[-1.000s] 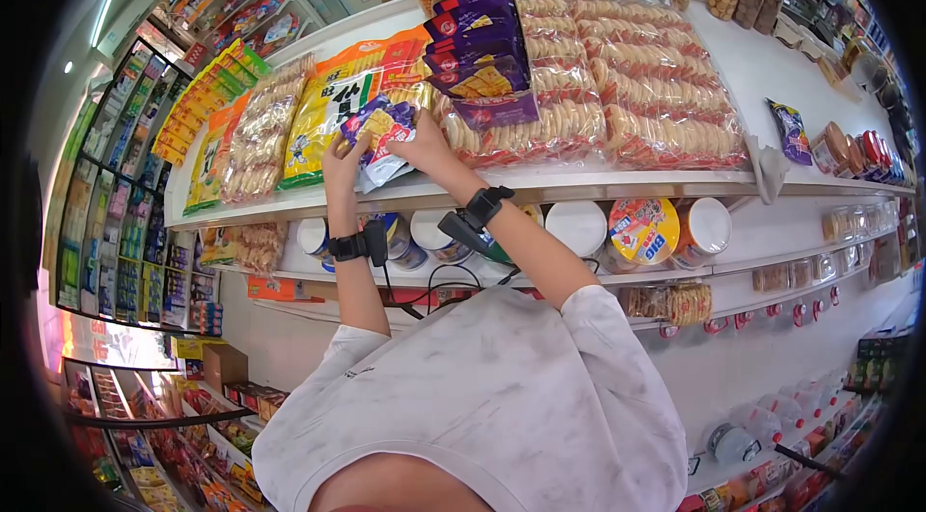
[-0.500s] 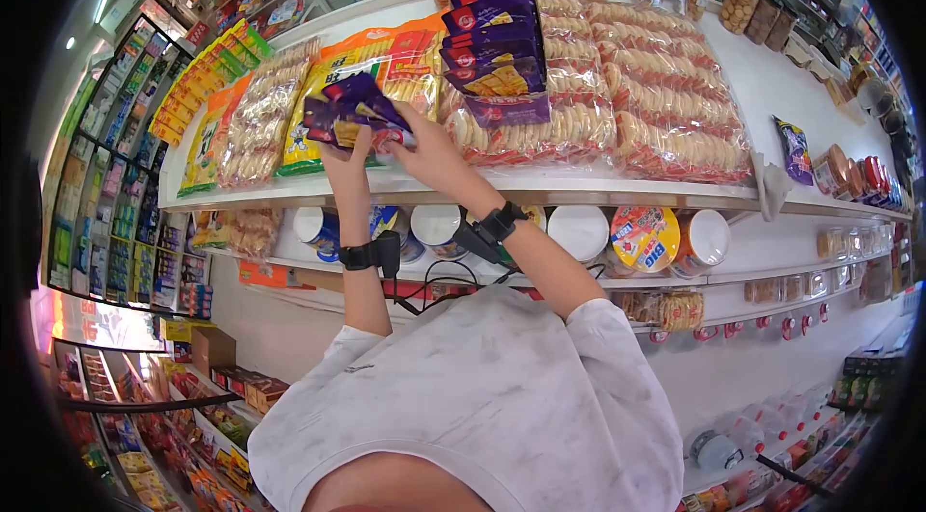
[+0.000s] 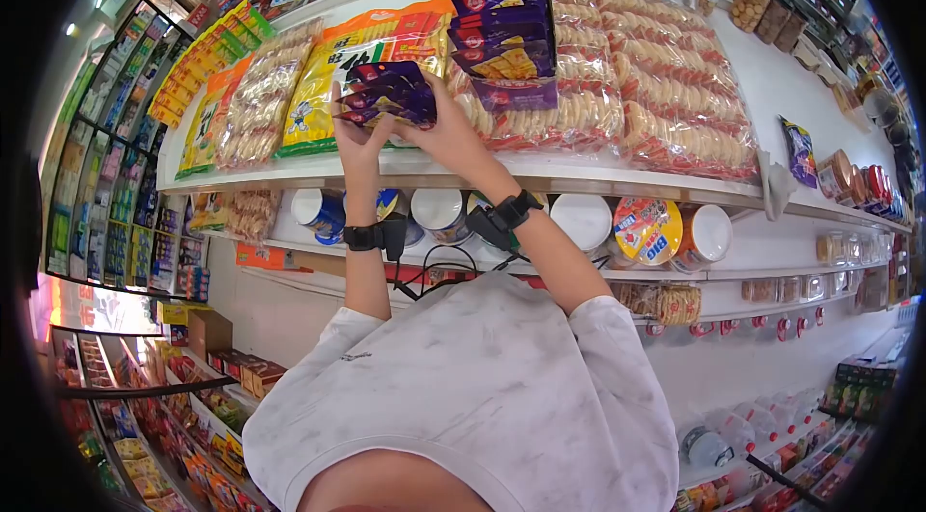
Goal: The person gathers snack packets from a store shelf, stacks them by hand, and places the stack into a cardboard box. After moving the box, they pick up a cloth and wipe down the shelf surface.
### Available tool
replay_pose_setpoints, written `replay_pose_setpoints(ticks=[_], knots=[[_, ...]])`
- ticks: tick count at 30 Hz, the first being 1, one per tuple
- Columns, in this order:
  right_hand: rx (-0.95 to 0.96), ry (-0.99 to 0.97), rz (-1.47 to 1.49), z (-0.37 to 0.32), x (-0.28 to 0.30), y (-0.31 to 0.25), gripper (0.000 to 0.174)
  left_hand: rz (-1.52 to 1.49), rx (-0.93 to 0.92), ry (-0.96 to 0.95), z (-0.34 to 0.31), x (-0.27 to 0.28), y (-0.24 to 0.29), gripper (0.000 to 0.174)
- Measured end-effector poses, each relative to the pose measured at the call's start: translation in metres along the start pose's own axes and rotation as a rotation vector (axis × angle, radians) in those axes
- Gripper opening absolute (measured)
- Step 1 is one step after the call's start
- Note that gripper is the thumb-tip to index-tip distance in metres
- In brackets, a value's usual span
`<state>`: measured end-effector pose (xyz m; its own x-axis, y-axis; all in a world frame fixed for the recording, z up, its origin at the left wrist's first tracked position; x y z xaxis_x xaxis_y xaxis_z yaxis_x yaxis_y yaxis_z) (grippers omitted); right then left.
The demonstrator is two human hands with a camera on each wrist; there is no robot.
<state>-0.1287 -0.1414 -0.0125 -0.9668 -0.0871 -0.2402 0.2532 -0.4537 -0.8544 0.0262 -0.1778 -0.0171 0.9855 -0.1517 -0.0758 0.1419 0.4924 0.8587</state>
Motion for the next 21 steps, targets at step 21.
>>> replay_pose_setpoints(ticks=[21], knots=[[0.401,0.119,-0.399,-0.077,0.027,-0.147,0.058,0.32,-0.251,-0.353,-0.028,-0.052,0.067,0.072]])
Point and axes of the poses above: each hand's wrist, its own z-axis towards the middle knuckle, its own x-axis out of the back of the hand, y = z × x, the point moved 5 cm from there along z, towards the middle knuckle, and after that the axes turned 12 degrees about z, right-handed, at the moved point
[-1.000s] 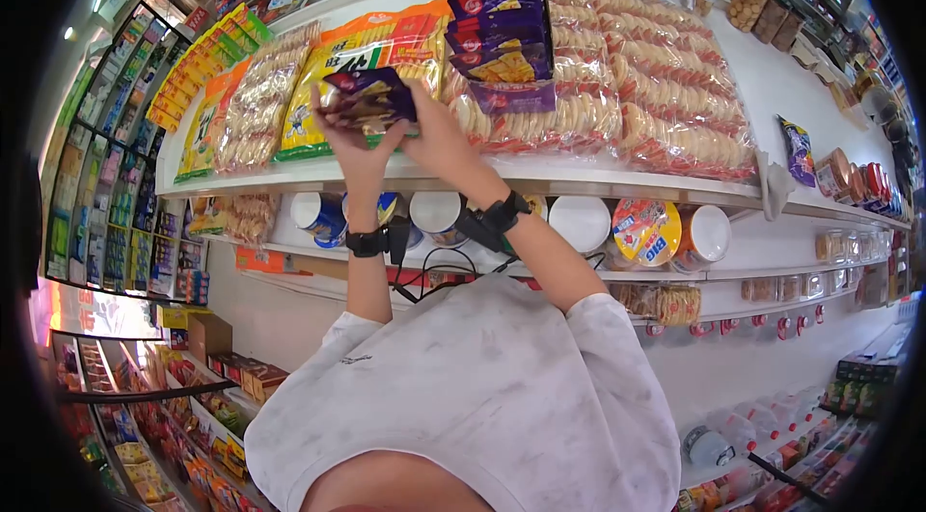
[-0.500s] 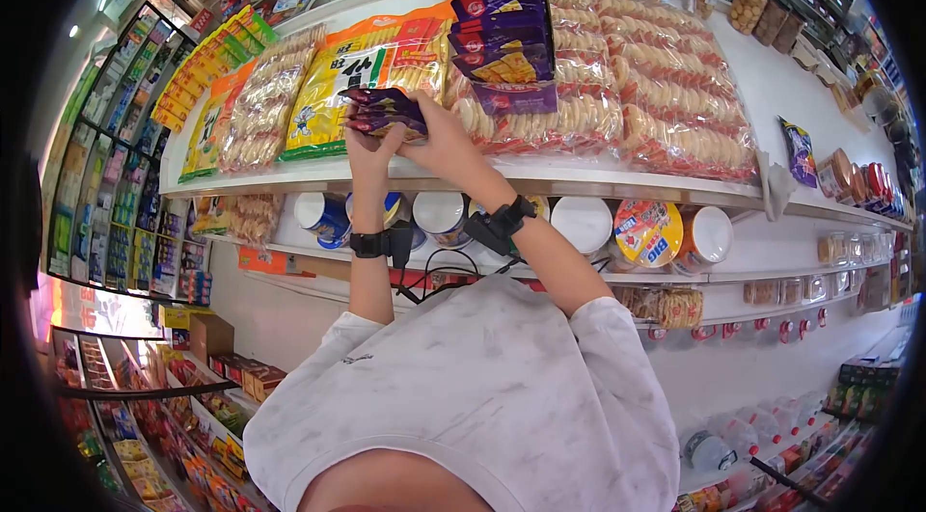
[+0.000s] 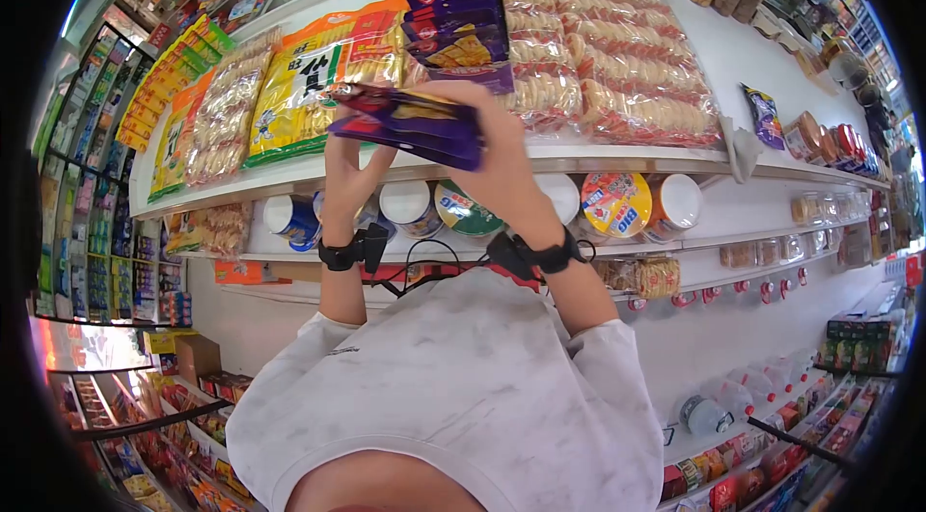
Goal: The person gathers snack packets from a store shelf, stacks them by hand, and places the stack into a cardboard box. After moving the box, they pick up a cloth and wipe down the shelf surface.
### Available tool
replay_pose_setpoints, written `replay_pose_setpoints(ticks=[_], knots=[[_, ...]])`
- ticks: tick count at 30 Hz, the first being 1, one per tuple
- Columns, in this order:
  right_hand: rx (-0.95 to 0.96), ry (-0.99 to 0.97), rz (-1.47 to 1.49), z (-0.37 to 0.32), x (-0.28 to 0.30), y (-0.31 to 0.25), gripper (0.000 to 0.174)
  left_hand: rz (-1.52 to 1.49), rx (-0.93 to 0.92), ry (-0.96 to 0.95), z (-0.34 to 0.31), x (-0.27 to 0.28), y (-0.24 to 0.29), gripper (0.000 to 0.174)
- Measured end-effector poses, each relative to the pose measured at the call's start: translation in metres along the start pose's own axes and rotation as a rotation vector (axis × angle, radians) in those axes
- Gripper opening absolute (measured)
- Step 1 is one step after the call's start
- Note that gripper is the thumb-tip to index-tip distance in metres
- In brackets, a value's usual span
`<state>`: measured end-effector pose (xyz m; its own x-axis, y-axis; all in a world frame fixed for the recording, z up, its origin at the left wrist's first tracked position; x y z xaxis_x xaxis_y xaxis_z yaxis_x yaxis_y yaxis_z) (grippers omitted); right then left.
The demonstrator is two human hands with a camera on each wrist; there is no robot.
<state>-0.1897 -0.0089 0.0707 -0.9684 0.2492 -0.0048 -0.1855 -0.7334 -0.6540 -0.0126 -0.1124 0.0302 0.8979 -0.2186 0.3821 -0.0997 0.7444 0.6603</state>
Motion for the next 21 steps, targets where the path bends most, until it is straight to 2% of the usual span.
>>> replay_pose_setpoints(ticks=[2,3,4,6,7,10,12,13,16,20,21], knots=[[0.076,0.119,0.001,-0.006,0.026,-0.011,0.056,0.304,-0.14,-0.03,0.01,-0.003,-0.002,0.062],[-0.079,0.248,-0.064,-0.011,0.041,-0.01,0.053,0.318,-0.095,-0.008,0.016,-0.006,-0.001,0.051],[-0.234,0.374,-0.127,-0.018,0.056,-0.009,0.05,0.233,-0.029,0.034,0.025,-0.011,-0.001,0.056],[-0.286,0.339,-0.066,-0.015,0.087,0.01,0.043,0.072,0.109,0.12,0.047,-0.025,-0.004,0.065],[-0.263,0.399,0.153,-0.01,0.089,0.011,0.039,0.089,0.082,0.13,0.057,-0.03,-0.004,0.071],[-0.089,0.434,0.074,0.006,0.1,0.011,0.04,0.096,0.03,0.11,0.091,-0.039,-0.02,0.087],[-0.088,0.413,0.057,0.011,0.102,0.014,0.04,0.032,0.048,0.025,0.106,-0.051,-0.048,0.096],[-0.087,0.398,0.063,0.012,0.104,0.021,0.041,0.083,-0.001,-0.031,0.112,-0.054,-0.053,0.094],[-0.114,0.319,0.061,0.027,0.1,0.034,0.042,-0.165,0.104,-0.122,0.115,-0.066,-0.064,0.084],[-0.184,0.197,0.184,0.047,0.082,0.054,0.045,-0.141,0.083,-0.044,0.117,-0.066,-0.067,0.071],[-0.155,0.203,0.108,0.051,0.075,0.052,0.048,-0.162,0.077,-0.027,0.116,-0.067,-0.071,0.069]])
Point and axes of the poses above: each hand's wrist, its own z-axis towards the middle knuckle, its own x-axis out of the back of the hand, y = z × x, the point moved 5 cm from there along z, towards the middle knuckle, and after that the axes turned 12 degrees about z, right-handed, at the moved point
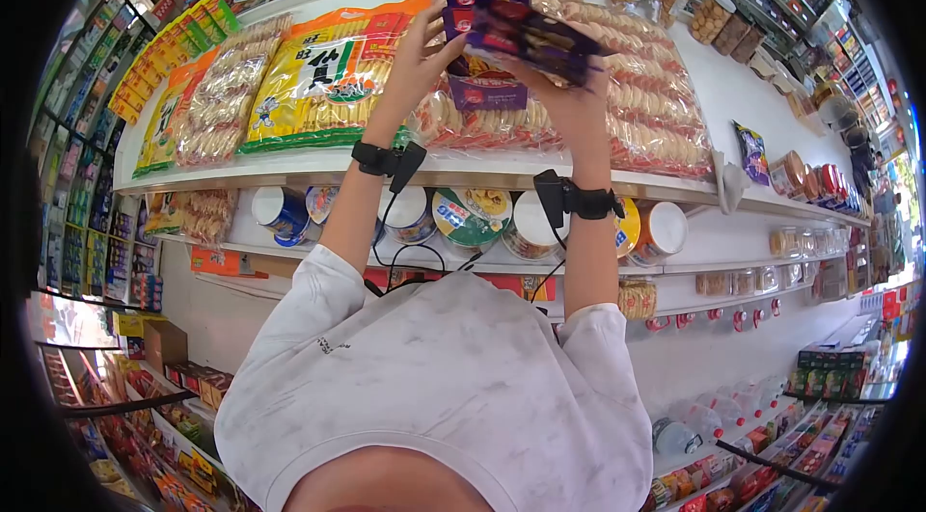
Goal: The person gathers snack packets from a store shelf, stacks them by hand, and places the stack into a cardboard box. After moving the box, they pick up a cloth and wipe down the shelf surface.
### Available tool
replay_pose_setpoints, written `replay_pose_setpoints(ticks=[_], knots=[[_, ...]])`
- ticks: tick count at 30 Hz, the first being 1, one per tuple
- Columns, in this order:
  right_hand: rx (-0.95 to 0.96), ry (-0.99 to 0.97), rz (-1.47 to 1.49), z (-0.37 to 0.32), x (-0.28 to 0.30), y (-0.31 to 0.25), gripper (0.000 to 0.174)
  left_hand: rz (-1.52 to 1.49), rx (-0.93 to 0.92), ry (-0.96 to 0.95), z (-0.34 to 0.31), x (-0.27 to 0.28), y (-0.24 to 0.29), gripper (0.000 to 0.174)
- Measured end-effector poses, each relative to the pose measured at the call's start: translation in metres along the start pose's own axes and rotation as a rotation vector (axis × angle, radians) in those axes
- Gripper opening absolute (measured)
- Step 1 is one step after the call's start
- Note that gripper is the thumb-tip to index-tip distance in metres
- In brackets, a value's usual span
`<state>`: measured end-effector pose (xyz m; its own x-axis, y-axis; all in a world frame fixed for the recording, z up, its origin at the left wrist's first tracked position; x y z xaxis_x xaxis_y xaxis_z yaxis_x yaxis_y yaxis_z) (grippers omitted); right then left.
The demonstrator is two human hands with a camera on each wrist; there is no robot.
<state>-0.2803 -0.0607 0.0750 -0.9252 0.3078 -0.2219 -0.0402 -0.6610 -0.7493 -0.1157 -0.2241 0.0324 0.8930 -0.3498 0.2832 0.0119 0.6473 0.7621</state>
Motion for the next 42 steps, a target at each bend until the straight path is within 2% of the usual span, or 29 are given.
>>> replay_pose_setpoints(ticks=[3,4,7,8,12,15,16,19,20,22,25,26,28,31,34,37,40,42], knots=[[0.467,-0.285,-0.387,0.012,-0.032,-0.032,0.05,-0.077,0.009,0.036,-0.001,0.003,-0.01,0.063],[0.378,-0.229,-0.259,0.013,-0.03,-0.026,0.046,-0.083,0.042,0.042,-0.002,0.005,-0.011,0.061],[0.033,-0.237,-0.168,0.012,-0.01,0.016,0.046,-0.174,0.093,0.024,-0.005,0.011,-0.017,0.054],[-0.042,-0.311,-0.142,0.01,-0.007,0.023,0.052,-0.21,0.095,0.008,-0.006,0.012,-0.015,0.053],[-0.08,-0.295,-0.109,0.011,-0.013,0.021,0.045,-0.231,0.05,-0.008,0.0,0.011,-0.018,0.049],[-0.011,-0.397,-0.291,0.023,-0.019,0.029,0.047,-0.389,0.201,-0.004,0.002,0.004,-0.027,0.046],[-0.042,-0.372,-0.131,0.024,-0.025,0.026,0.044,-0.323,0.224,0.011,-0.002,0.004,-0.031,0.036],[-0.115,-0.328,-0.08,0.025,-0.026,0.031,0.035,-0.429,0.191,0.187,-0.013,-0.004,-0.037,0.034],[-0.124,-0.336,-0.083,0.027,-0.024,0.031,0.033,-0.488,0.222,0.181,-0.013,-0.003,-0.041,0.034],[-0.142,-0.348,-0.091,0.031,-0.015,0.031,0.029,-0.607,0.285,0.166,-0.018,0.005,-0.013,0.035],[-0.157,-0.214,0.016,0.034,-0.009,0.027,0.024,-0.261,0.052,0.054,-0.026,0.011,0.01,0.05],[-0.134,-0.193,-0.037,0.033,-0.01,0.025,0.022,-0.157,0.0,0.089,-0.031,0.01,0.017,0.052],[-0.146,-0.266,-0.049,0.03,-0.013,0.033,0.032,0.05,-0.099,0.157,-0.04,0.007,0.034,0.057],[-0.121,-0.365,-0.077,0.024,-0.025,0.023,0.041,0.005,-0.106,0.255,-0.042,0.008,0.031,0.058],[-0.082,-0.394,-0.187,0.022,-0.027,0.012,0.043,0.189,-0.189,0.298,-0.049,0.011,0.048,0.052],[-0.13,-0.282,-0.149,0.022,-0.014,0.024,0.044,0.286,-0.188,0.27,-0.05,0.011,0.055,0.049],[0.024,-0.268,-0.424,0.02,-0.013,0.026,0.058,0.326,-0.185,0.282,-0.051,0.011,0.053,0.044],[0.172,-0.201,-0.298,0.015,-0.022,0.019,0.07,0.378,-0.23,0.305,-0.052,0.011,0.049,0.042]])
Point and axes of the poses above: each hand's wrist, its own z-axis towards the middle knuckle, its own x-axis out of the back of the hand, y = z × x, the point moved 5 cm from there along z, towards the middle knuckle, and after that the axes turned 12 degrees about z, right-handed, at the moved point
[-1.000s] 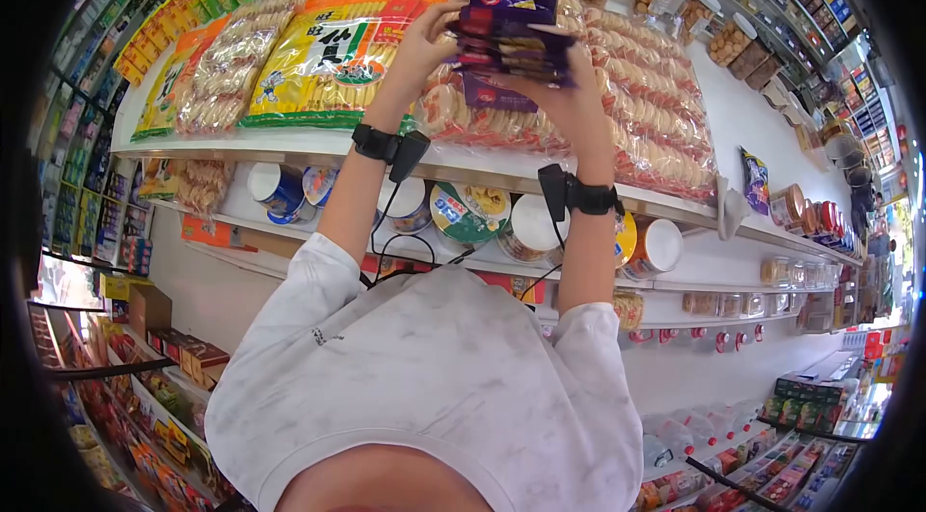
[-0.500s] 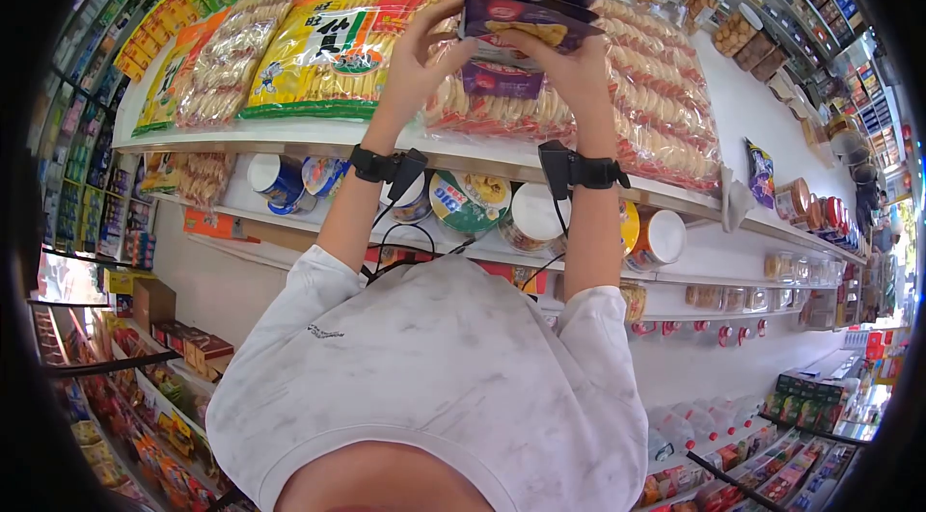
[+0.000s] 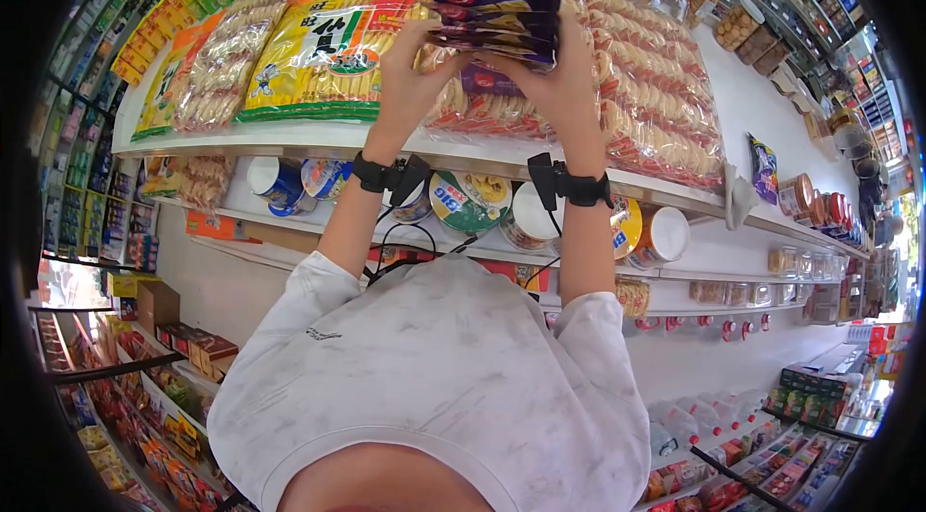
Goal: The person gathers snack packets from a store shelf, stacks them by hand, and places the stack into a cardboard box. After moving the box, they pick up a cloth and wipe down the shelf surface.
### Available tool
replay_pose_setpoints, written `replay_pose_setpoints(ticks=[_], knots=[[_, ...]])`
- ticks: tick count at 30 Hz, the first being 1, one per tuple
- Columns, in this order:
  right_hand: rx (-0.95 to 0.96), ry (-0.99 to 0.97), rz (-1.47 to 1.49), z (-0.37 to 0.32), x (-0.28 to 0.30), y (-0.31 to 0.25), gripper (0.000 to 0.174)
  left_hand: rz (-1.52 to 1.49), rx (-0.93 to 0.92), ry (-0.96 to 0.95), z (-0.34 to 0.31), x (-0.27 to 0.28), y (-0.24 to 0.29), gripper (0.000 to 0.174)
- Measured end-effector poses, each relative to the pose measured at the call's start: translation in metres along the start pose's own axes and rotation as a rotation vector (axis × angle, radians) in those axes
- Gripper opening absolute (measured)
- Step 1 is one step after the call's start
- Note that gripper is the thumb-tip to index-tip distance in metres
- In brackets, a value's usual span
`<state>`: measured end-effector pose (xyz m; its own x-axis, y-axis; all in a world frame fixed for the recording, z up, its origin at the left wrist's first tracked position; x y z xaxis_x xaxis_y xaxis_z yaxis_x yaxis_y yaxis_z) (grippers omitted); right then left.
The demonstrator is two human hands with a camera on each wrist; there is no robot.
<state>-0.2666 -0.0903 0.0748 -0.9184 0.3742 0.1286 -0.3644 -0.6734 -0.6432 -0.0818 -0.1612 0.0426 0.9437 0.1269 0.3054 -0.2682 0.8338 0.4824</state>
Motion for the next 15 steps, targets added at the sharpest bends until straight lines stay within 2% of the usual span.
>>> replay_pose_setpoints(ticks=[1,2,4,5,7,8,11,12,15], knots=[[0.073,0.05,0.053,-0.002,-0.003,-0.006,0.076,0.04,-0.044,0.011,-0.003,-0.001,-0.004,0.042],[0.081,0.046,-0.03,-0.006,-0.005,-0.008,0.078,0.081,-0.09,0.022,-0.006,-0.002,-0.006,0.041],[0.1,0.039,-0.194,-0.014,-0.009,-0.008,0.083,0.078,-0.049,0.0,-0.011,-0.005,-0.012,0.033],[0.166,0.043,-0.251,-0.016,-0.009,-0.012,0.083,0.076,-0.029,-0.01,-0.014,-0.005,-0.013,0.029],[0.299,0.047,-0.367,-0.02,-0.009,-0.019,0.081,0.069,-0.049,0.025,-0.016,-0.003,-0.008,0.033],[0.35,0.019,-0.087,-0.016,-0.014,-0.01,0.083,0.064,-0.058,0.044,-0.018,-0.002,-0.005,0.035],[0.205,0.031,-0.073,-0.02,-0.026,-0.018,0.084,-0.223,0.054,-0.04,-0.013,-0.007,0.006,0.051],[0.165,0.059,0.005,-0.016,-0.028,-0.024,0.077,-0.351,0.132,0.026,-0.012,-0.008,0.013,0.048],[-0.065,0.111,0.251,-0.019,-0.028,-0.017,0.072,-0.246,0.104,-0.025,-0.009,-0.014,0.008,0.045]])
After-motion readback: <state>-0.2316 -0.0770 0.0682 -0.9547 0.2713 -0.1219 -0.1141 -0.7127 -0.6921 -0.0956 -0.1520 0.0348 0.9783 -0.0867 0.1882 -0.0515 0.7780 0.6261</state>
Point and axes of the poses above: each hand's wrist, its own z-axis towards the middle knuckle, its own x-axis out of the back of the hand, y = z × x, the point moved 5 cm from there along z, towards the middle knuckle, and after that the axes turned 12 degrees about z, right-handed, at the moved point
